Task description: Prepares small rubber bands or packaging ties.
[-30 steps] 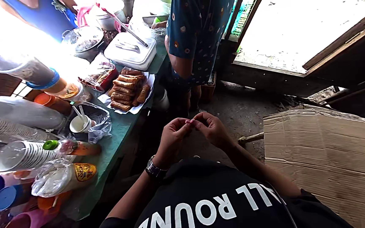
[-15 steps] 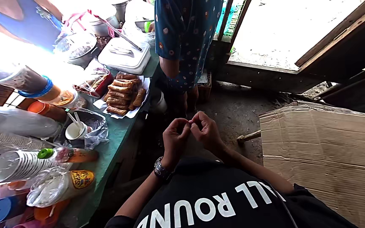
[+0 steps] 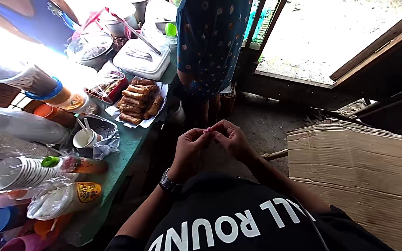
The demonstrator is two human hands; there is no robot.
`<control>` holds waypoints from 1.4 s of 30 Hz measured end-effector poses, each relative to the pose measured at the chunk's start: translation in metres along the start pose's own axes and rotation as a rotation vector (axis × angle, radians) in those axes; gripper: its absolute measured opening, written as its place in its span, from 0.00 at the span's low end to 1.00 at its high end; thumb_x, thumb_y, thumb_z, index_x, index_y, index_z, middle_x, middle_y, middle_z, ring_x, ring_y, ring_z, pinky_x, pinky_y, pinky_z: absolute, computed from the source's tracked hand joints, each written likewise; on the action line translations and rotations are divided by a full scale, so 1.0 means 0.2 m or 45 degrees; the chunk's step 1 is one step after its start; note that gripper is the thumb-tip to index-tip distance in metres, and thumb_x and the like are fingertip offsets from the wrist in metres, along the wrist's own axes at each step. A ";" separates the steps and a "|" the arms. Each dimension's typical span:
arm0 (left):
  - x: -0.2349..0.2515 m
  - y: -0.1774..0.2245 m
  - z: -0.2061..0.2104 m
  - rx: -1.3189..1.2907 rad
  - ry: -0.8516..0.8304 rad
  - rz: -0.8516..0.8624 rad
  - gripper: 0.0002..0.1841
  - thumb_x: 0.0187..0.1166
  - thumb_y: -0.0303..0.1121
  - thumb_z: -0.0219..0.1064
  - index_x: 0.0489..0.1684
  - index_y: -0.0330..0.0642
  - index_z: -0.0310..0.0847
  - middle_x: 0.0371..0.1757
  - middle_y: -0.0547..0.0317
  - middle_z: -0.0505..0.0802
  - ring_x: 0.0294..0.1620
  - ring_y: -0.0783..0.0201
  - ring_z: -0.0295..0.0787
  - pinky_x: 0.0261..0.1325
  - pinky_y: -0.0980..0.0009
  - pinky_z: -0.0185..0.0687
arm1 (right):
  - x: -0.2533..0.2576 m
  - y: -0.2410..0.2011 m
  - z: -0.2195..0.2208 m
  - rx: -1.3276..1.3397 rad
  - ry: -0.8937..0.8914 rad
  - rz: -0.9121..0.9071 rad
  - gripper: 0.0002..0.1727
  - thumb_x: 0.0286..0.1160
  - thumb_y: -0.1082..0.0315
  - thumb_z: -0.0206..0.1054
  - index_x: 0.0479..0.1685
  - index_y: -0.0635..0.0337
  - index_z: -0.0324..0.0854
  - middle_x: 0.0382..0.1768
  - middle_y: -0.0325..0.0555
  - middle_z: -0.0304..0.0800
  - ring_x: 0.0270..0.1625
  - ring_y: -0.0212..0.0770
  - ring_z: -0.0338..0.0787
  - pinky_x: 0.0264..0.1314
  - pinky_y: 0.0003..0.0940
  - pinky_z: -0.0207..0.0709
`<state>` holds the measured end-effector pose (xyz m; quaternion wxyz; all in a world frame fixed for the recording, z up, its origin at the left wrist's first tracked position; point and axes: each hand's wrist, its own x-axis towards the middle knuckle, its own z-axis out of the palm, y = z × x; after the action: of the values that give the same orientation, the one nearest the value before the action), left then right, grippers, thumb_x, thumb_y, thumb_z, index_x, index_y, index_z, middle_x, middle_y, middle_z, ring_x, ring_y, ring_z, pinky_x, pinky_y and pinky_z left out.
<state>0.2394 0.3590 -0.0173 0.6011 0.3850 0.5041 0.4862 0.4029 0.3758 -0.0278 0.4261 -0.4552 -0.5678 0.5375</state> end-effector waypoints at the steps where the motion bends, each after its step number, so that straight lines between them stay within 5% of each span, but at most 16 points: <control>1: 0.00 -0.01 0.01 0.004 0.006 0.040 0.03 0.78 0.24 0.71 0.40 0.33 0.88 0.30 0.58 0.94 0.31 0.70 0.90 0.42 0.74 0.88 | 0.00 0.00 0.01 0.023 0.032 -0.018 0.04 0.79 0.73 0.66 0.45 0.64 0.83 0.34 0.40 0.90 0.36 0.28 0.89 0.44 0.26 0.85; 6: 0.02 -0.03 0.04 -0.154 0.010 0.029 0.05 0.82 0.24 0.66 0.43 0.32 0.87 0.34 0.55 0.94 0.35 0.68 0.91 0.47 0.72 0.88 | 0.00 0.00 0.00 0.318 0.070 0.100 0.02 0.81 0.74 0.65 0.43 0.63 0.81 0.33 0.40 0.88 0.35 0.30 0.87 0.46 0.27 0.84; 13: 0.04 -0.07 0.07 0.293 -0.037 0.296 0.03 0.77 0.25 0.72 0.42 0.37 0.86 0.32 0.61 0.94 0.32 0.71 0.91 0.43 0.73 0.89 | 0.03 -0.03 -0.12 -0.163 -0.047 -0.059 0.02 0.80 0.72 0.67 0.40 0.61 0.84 0.28 0.36 0.84 0.29 0.24 0.81 0.37 0.21 0.76; 18: 0.05 -0.17 0.18 0.096 0.032 0.433 0.02 0.79 0.23 0.67 0.42 0.37 0.84 0.32 0.62 0.92 0.34 0.69 0.91 0.46 0.70 0.90 | -0.02 0.06 -0.06 0.159 0.198 -0.096 0.05 0.82 0.76 0.60 0.38 0.60 0.80 0.30 0.38 0.85 0.30 0.27 0.83 0.38 0.23 0.79; 26: 0.00 -0.11 0.24 -0.223 -0.001 0.039 0.04 0.82 0.23 0.65 0.47 0.31 0.83 0.39 0.50 0.94 0.40 0.63 0.93 0.52 0.68 0.90 | -0.06 0.02 -0.16 0.550 0.152 0.249 0.09 0.87 0.73 0.59 0.46 0.67 0.84 0.34 0.46 0.91 0.35 0.33 0.90 0.46 0.29 0.87; 35: 0.02 -0.12 0.31 0.005 -0.015 0.224 0.06 0.80 0.19 0.65 0.49 0.37 0.80 0.35 0.59 0.92 0.34 0.68 0.91 0.46 0.70 0.90 | -0.07 0.01 -0.29 0.008 0.086 -0.060 0.05 0.77 0.75 0.67 0.46 0.62 0.86 0.33 0.40 0.90 0.35 0.29 0.89 0.44 0.27 0.86; 42: 0.02 -0.15 0.30 0.612 0.002 0.533 0.11 0.77 0.32 0.69 0.49 0.34 0.85 0.41 0.58 0.92 0.36 0.72 0.90 0.42 0.72 0.89 | -0.08 0.06 -0.30 -0.243 0.142 -0.482 0.08 0.69 0.77 0.68 0.42 0.68 0.90 0.39 0.47 0.93 0.39 0.29 0.90 0.46 0.25 0.85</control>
<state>0.3049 0.3587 -0.0350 0.3794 0.6109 0.5148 0.4668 0.4657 0.3744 -0.0352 0.5050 -0.4078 -0.6670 0.3657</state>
